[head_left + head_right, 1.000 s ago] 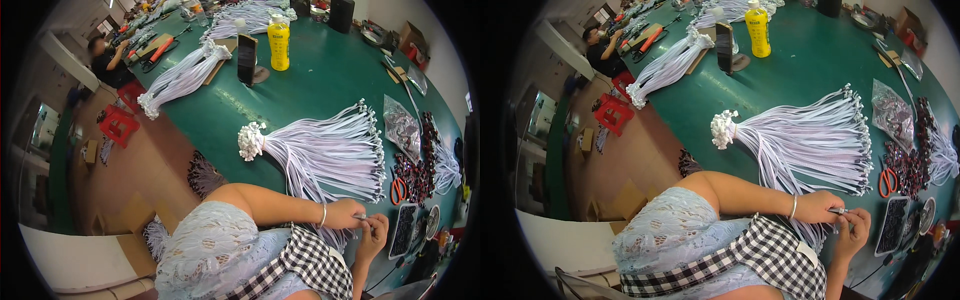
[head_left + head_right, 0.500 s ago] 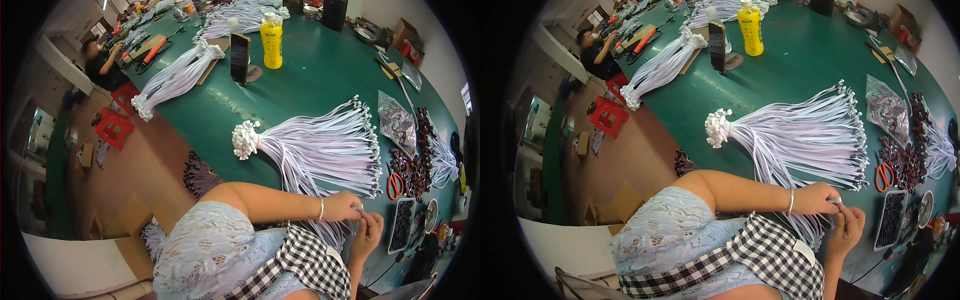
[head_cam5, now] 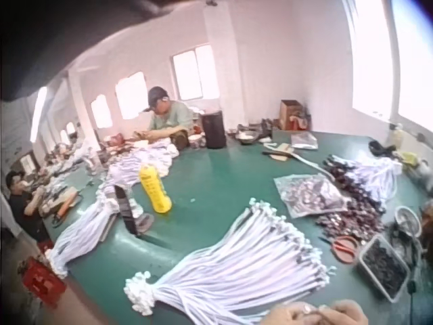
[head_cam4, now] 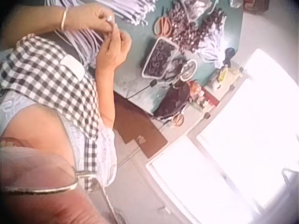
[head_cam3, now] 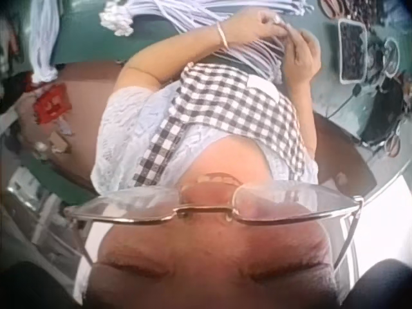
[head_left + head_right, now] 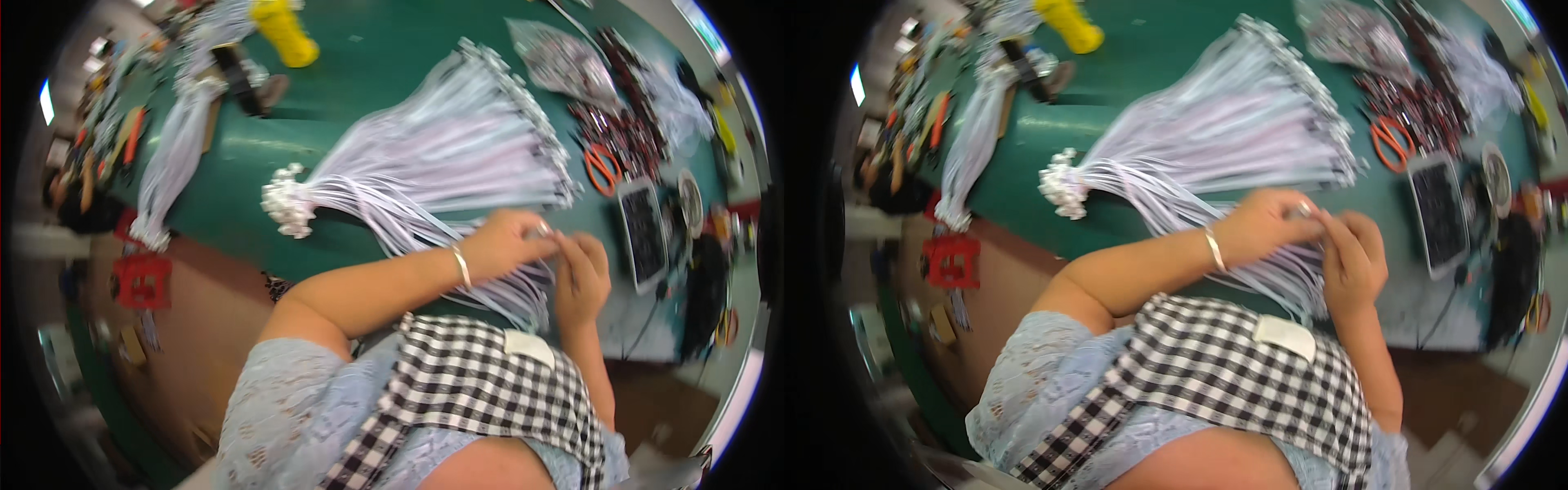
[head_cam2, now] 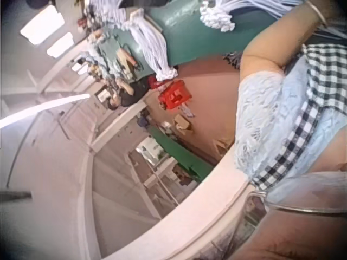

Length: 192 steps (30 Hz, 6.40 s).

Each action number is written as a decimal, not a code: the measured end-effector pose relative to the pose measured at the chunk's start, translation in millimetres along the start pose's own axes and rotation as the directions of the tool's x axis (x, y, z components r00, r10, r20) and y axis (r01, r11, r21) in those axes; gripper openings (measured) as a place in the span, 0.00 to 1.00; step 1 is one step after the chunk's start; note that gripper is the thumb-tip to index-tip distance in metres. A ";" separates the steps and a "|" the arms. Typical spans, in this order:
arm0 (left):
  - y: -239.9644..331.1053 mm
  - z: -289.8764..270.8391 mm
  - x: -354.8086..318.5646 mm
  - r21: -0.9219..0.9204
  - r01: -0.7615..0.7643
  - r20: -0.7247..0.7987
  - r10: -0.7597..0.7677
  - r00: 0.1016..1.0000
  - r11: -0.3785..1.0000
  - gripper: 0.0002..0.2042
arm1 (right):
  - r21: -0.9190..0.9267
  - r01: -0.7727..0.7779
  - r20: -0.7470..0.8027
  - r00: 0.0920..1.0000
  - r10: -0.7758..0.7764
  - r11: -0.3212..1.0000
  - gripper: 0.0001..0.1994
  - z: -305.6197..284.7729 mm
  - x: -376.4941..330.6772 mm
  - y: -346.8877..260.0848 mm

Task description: The person repeatedly picks up small black plastic connectors from a container and attaches them to the ends of white and pink striped cables. They handle the cables and connectors by hand, working at a green table in a workshop setting.

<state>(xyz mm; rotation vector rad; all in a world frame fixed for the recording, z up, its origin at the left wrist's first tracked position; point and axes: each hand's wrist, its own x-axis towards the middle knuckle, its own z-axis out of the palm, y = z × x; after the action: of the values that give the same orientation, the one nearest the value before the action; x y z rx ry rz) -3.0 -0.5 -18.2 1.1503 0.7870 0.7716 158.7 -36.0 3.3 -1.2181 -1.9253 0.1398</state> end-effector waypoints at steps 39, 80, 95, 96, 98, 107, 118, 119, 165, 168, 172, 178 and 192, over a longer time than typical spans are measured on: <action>4.4 0.7 -4.3 -0.151 0.262 0.080 -0.252 0.964 0.953 0.03 | 0.709 -0.655 0.391 0.672 0.629 0.260 0.06 -13.4 -13.6 7.7; 7.0 -0.6 -4.1 -0.144 0.245 0.079 -0.236 0.969 0.959 0.05 | 0.621 -0.703 0.413 0.670 0.617 0.347 0.04 -10.5 -16.9 4.8; 6.2 -4.5 -6.2 0.057 0.139 0.163 -0.146 0.976 0.989 0.09 | 0.479 -0.705 0.529 0.707 0.469 0.523 0.04 -16.8 -17.6 11.4; 9.2 -6.3 -6.5 0.064 0.155 0.217 -0.166 0.962 0.986 0.12 | 0.448 -0.687 0.516 0.721 0.462 0.572 0.04 -17.7 -15.2 9.2; 21.1 -10.6 -7.6 0.279 -0.008 0.274 -0.072 0.959 0.960 0.13 | 0.422 -0.667 0.504 0.735 0.453 0.614 0.04 -18.3 -14.8 7.6; 31.6 -25.6 -6.6 0.619 -0.332 0.390 0.088 0.917 0.712 0.15 | 0.377 -0.626 0.492 0.760 0.425 0.682 0.04 -17.4 -12.4 5.1; 19.3 -15.1 -2.1 0.624 -0.389 0.287 0.264 0.921 0.678 0.16 | 0.240 -0.243 0.427 0.896 0.123 0.940 0.05 -15.6 4.3 12.4; 19.5 -13.8 -2.1 0.635 -0.386 0.267 0.278 0.923 0.669 0.16 | 0.239 -0.230 0.421 0.900 0.113 0.943 0.04 -14.7 7.0 16.8; 8.9 -26.9 28.7 0.952 -0.244 0.305 0.497 0.812 -0.185 0.05 | -0.536 -0.239 0.147 0.918 0.369 0.809 0.04 -88.4 32.9 128.0; 13.5 -34.4 34.3 0.944 -0.222 0.316 0.470 0.824 -0.246 0.04 | -0.480 -0.222 0.126 0.940 0.317 0.849 0.05 -88.5 28.8 134.3; 10.3 -37.2 47.0 0.933 -0.215 0.341 0.517 0.785 -0.288 0.05 | -0.456 -0.199 0.170 0.937 0.305 0.867 0.06 -91.4 23.6 133.5; 10.6 -41.1 54.9 0.933 -0.153 0.305 0.491 0.816 -0.325 0.06 | -0.237 -0.195 0.174 0.955 0.239 0.952 0.06 -100.9 22.2 115.6; 17.9 -20.6 21.1 0.908 -0.400 0.412 0.454 0.790 -0.126 0.09 | -0.175 -0.321 0.489 0.792 0.365 0.931 0.06 -94.5 -28.9 68.0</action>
<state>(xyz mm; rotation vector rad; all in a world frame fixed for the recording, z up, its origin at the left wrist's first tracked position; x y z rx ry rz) -11.9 31.3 -8.2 2.9085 0.9932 0.7133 276.8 -53.4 14.3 -1.7160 -2.1453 0.6458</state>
